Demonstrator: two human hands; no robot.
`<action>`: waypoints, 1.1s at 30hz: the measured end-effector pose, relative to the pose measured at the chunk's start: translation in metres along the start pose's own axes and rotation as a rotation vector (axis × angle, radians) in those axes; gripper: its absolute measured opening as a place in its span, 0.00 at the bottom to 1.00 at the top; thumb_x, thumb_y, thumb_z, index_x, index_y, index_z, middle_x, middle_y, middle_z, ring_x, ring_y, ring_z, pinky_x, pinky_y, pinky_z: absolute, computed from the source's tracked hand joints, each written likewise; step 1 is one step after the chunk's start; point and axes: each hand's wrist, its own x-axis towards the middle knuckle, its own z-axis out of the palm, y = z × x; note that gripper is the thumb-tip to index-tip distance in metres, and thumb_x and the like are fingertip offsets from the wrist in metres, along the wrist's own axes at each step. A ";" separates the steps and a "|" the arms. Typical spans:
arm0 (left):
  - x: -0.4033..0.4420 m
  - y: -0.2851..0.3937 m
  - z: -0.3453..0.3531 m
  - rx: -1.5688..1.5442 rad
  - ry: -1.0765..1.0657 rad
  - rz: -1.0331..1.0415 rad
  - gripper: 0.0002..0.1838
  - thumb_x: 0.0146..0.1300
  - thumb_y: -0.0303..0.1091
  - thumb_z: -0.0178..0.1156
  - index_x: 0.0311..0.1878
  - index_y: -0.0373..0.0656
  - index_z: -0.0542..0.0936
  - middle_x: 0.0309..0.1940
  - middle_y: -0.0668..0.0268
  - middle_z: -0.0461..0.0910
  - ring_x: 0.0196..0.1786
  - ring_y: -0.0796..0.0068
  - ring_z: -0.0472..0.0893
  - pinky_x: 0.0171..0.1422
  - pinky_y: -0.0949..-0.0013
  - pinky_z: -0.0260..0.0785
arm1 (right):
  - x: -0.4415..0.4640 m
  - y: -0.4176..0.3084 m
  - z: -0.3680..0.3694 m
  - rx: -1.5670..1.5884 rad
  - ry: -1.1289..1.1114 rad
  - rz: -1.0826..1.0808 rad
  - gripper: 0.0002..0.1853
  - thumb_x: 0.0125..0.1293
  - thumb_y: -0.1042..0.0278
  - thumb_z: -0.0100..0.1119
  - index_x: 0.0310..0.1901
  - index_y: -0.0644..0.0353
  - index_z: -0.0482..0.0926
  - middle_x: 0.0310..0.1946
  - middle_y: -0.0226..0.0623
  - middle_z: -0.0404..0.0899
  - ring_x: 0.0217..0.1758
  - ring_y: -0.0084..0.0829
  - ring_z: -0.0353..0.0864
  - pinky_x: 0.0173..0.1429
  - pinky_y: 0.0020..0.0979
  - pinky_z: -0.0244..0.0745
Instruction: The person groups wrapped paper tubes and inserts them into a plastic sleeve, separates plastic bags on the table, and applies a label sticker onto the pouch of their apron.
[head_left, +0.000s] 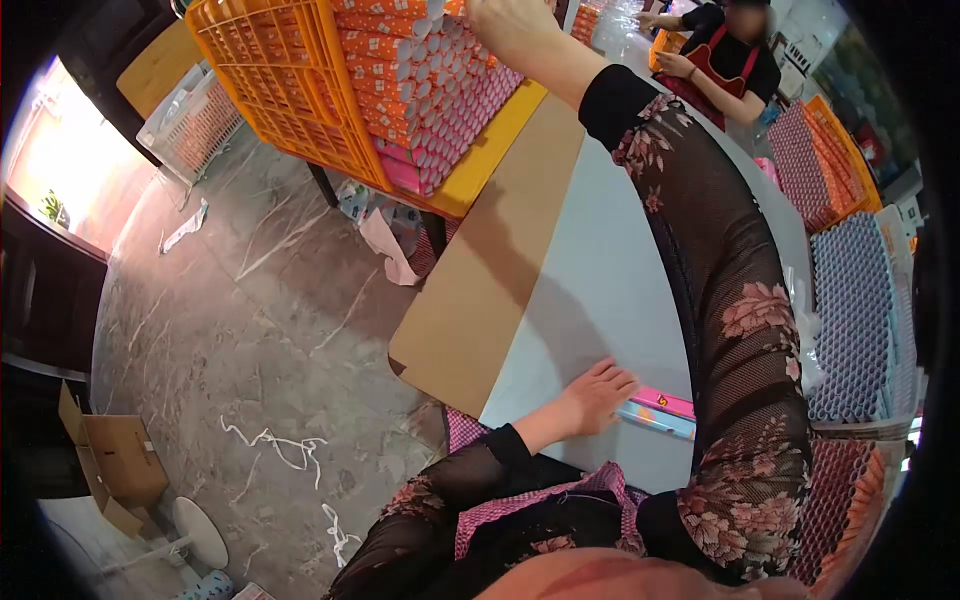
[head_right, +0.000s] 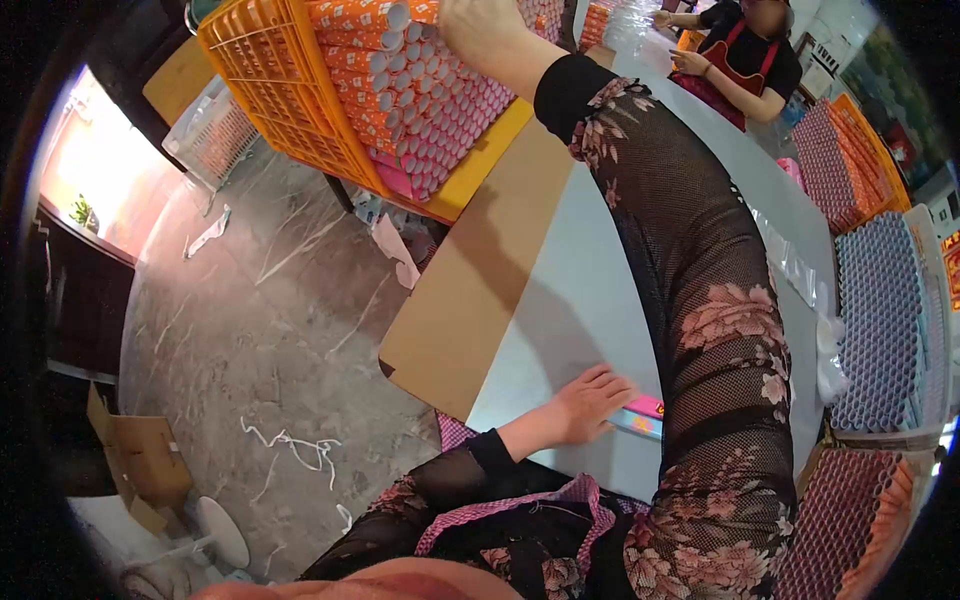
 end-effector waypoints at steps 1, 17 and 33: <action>-0.001 -0.001 0.002 0.017 -0.001 0.000 0.36 0.51 0.34 0.67 0.65 0.40 0.68 0.60 0.59 0.71 0.68 0.63 0.67 0.79 0.53 0.47 | -0.005 0.003 0.011 -0.323 0.332 -0.086 0.18 0.58 0.66 0.53 0.45 0.72 0.75 0.46 0.66 0.75 0.52 0.58 0.77 0.59 0.54 0.70; -0.002 0.006 -0.010 -0.029 -0.002 0.008 0.33 0.52 0.34 0.65 0.63 0.42 0.70 0.60 0.56 0.74 0.65 0.52 0.69 0.77 0.50 0.50 | -0.349 0.109 -0.120 0.336 -0.106 0.254 0.19 0.66 0.68 0.58 0.57 0.62 0.72 0.35 0.51 0.78 0.35 0.46 0.81 0.40 0.40 0.74; 0.001 -0.010 -0.013 0.061 -0.037 0.033 0.33 0.49 0.31 0.65 0.62 0.43 0.72 0.56 0.56 0.75 0.61 0.52 0.71 0.67 0.55 0.62 | -0.740 -0.023 -0.274 0.769 -0.356 1.249 0.23 0.60 0.74 0.61 0.59 0.62 0.76 0.30 0.21 0.72 0.26 0.12 0.66 0.30 0.17 0.62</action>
